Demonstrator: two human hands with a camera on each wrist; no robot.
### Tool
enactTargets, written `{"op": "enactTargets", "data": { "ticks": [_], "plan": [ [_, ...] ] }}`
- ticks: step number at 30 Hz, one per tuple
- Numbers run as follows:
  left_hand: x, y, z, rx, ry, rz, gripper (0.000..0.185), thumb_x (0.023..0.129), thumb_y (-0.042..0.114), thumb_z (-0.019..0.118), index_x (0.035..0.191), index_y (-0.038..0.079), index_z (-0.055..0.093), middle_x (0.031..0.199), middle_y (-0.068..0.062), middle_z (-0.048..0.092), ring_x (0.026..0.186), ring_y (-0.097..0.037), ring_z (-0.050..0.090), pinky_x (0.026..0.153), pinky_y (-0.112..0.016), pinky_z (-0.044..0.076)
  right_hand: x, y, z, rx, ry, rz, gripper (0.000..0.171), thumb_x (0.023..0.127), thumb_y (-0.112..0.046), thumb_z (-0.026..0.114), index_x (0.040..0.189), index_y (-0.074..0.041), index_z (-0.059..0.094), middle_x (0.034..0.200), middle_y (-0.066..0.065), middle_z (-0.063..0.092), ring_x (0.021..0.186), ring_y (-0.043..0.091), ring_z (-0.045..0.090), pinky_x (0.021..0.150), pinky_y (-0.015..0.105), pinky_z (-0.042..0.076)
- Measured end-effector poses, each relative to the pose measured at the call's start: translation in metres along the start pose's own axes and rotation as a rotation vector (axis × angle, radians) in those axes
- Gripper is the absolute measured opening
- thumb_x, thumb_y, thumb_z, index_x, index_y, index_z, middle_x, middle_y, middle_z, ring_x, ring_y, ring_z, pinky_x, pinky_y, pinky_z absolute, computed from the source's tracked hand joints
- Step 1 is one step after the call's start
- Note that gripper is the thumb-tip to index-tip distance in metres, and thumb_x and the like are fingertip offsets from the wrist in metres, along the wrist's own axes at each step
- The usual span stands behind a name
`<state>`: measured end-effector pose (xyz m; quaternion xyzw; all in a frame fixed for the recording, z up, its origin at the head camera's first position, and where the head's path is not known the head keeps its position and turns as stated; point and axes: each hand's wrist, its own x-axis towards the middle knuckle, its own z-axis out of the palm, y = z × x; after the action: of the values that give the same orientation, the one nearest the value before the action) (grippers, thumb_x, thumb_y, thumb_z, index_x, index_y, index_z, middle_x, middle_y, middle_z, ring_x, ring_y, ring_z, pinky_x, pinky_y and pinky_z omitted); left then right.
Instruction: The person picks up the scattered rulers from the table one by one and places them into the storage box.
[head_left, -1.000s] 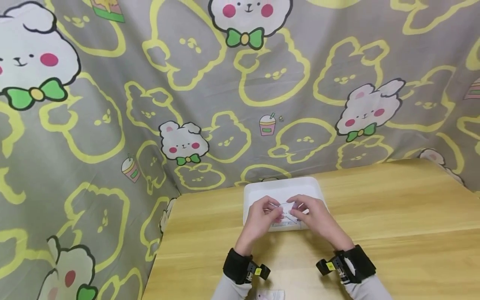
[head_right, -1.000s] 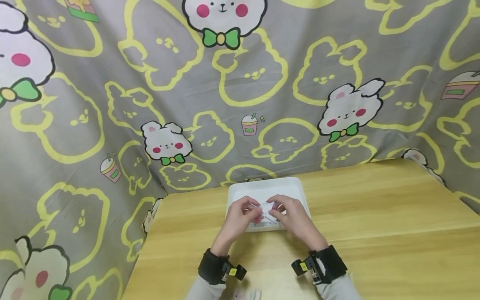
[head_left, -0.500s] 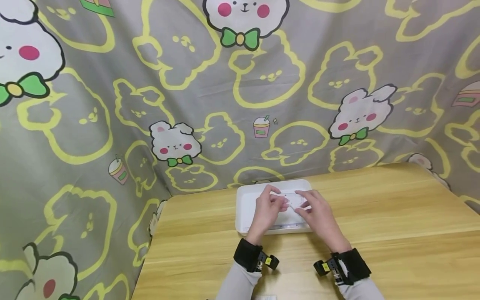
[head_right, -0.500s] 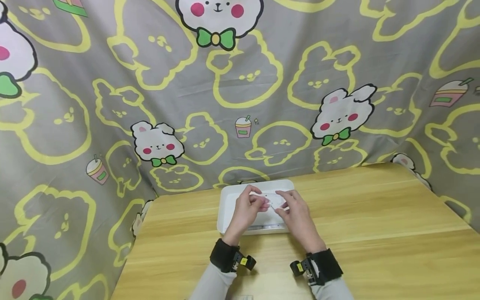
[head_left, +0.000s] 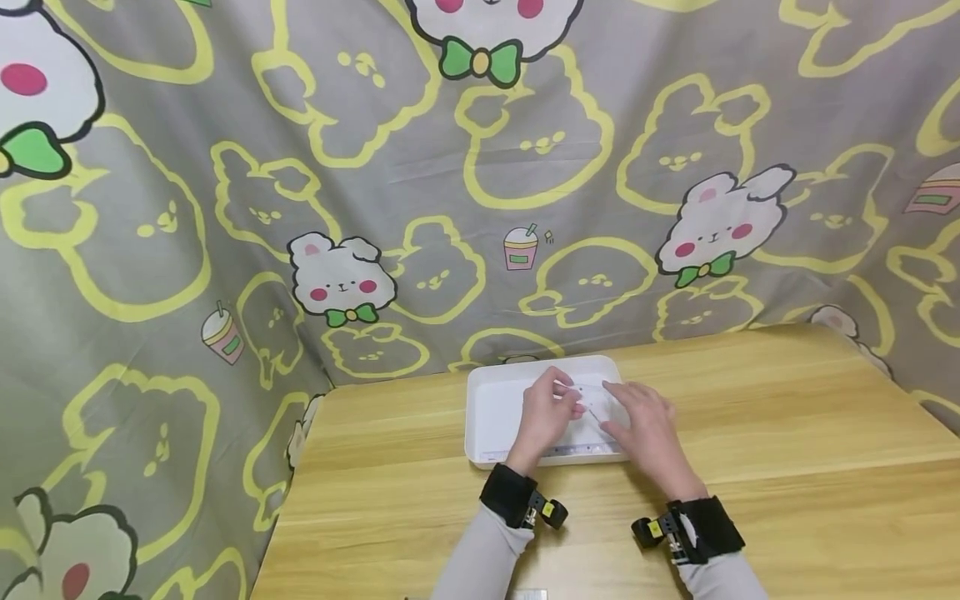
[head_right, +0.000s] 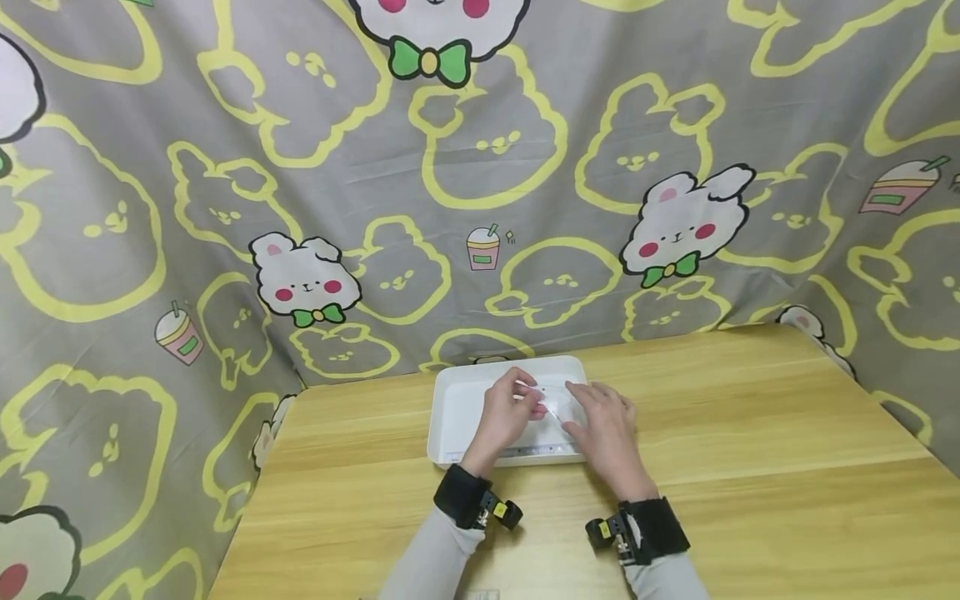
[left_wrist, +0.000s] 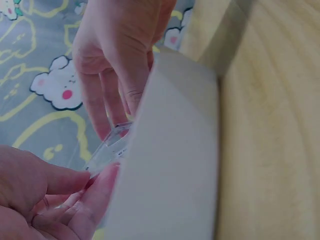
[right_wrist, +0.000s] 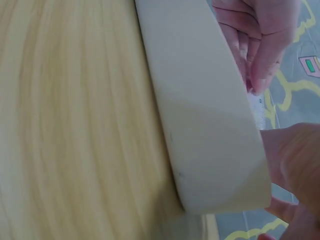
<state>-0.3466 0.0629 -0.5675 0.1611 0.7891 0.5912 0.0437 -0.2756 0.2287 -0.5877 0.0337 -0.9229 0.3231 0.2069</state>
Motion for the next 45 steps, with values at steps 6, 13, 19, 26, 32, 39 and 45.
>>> {"op": "enactTargets", "data": {
  "ticks": [6, 13, 19, 26, 32, 39, 45],
  "plan": [
    [0.001, 0.0, 0.008, 0.043, 0.007, -0.041, 0.008, 0.102, -0.003, 0.06, 0.108, 0.0, 0.063, 0.09, -0.011, 0.077, 0.074, -0.021, 0.078, 0.063, -0.022, 0.06, 0.002, 0.007, -0.001, -0.019, -0.012, 0.008, 0.062, 0.083, -0.004, 0.084, 0.14, 0.003, 0.061, 0.139, 0.028, 0.062, 0.137, 0.054, 0.041, 0.108, 0.074, 0.019],
    [-0.003, -0.002, 0.007, 0.122, 0.0, -0.075, 0.033, 0.103, 0.008, 0.063, 0.132, -0.005, 0.064, 0.11, -0.015, 0.076, 0.078, -0.012, 0.076, 0.072, -0.025, 0.06, 0.0, 0.007, 0.001, -0.023, -0.024, 0.032, 0.062, 0.083, -0.004, 0.083, 0.139, 0.005, 0.06, 0.139, 0.029, 0.062, 0.139, 0.053, 0.039, 0.11, 0.076, 0.015],
    [-0.009, -0.007, 0.005, 0.117, 0.02, -0.131, 0.036, 0.101, 0.018, 0.064, 0.131, -0.002, 0.066, 0.111, -0.011, 0.075, 0.084, -0.013, 0.076, 0.079, -0.032, 0.06, -0.007, 0.008, 0.005, -0.048, -0.037, 0.035, 0.061, 0.081, -0.003, 0.084, 0.138, 0.007, 0.061, 0.142, 0.028, 0.06, 0.14, 0.053, 0.038, 0.111, 0.078, 0.015],
    [-0.011, -0.01, 0.009, 0.249, -0.018, -0.159, 0.039, 0.099, 0.03, 0.068, 0.123, 0.0, 0.071, 0.105, -0.008, 0.077, 0.097, -0.02, 0.072, 0.086, -0.036, 0.057, -0.009, 0.009, 0.009, -0.023, -0.016, 0.029, 0.054, 0.085, 0.003, 0.077, 0.136, 0.006, 0.062, 0.142, 0.03, 0.058, 0.138, 0.054, 0.04, 0.108, 0.079, 0.018],
    [-0.014, -0.001, 0.007, 0.339, -0.06, -0.175, 0.047, 0.101, 0.039, 0.063, 0.125, 0.0, 0.069, 0.105, -0.01, 0.076, 0.099, -0.022, 0.071, 0.086, -0.038, 0.056, -0.005, 0.008, 0.007, 0.053, 0.008, 0.036, 0.045, 0.094, 0.01, 0.06, 0.139, 0.008, 0.059, 0.144, 0.032, 0.055, 0.137, 0.055, 0.043, 0.111, 0.075, 0.026],
    [-0.015, 0.006, 0.009, 0.264, -0.145, -0.198, 0.04, 0.106, 0.045, 0.053, 0.115, 0.011, 0.072, 0.08, 0.001, 0.071, 0.076, -0.011, 0.065, 0.079, -0.033, 0.052, -0.001, 0.007, 0.007, 0.08, 0.062, -0.002, 0.042, 0.094, 0.014, 0.054, 0.135, 0.01, 0.061, 0.139, 0.034, 0.059, 0.132, 0.054, 0.05, 0.112, 0.068, 0.035],
    [-0.016, 0.022, -0.002, 0.223, -0.192, -0.113, 0.038, 0.106, 0.044, 0.057, 0.119, 0.011, 0.069, 0.083, 0.001, 0.075, 0.073, -0.006, 0.068, 0.073, -0.028, 0.052, 0.004, 0.0, 0.0, 0.105, 0.1, -0.041, 0.041, 0.094, 0.014, 0.056, 0.134, 0.008, 0.062, 0.137, 0.032, 0.061, 0.129, 0.053, 0.053, 0.11, 0.067, 0.037]
  ]
}}
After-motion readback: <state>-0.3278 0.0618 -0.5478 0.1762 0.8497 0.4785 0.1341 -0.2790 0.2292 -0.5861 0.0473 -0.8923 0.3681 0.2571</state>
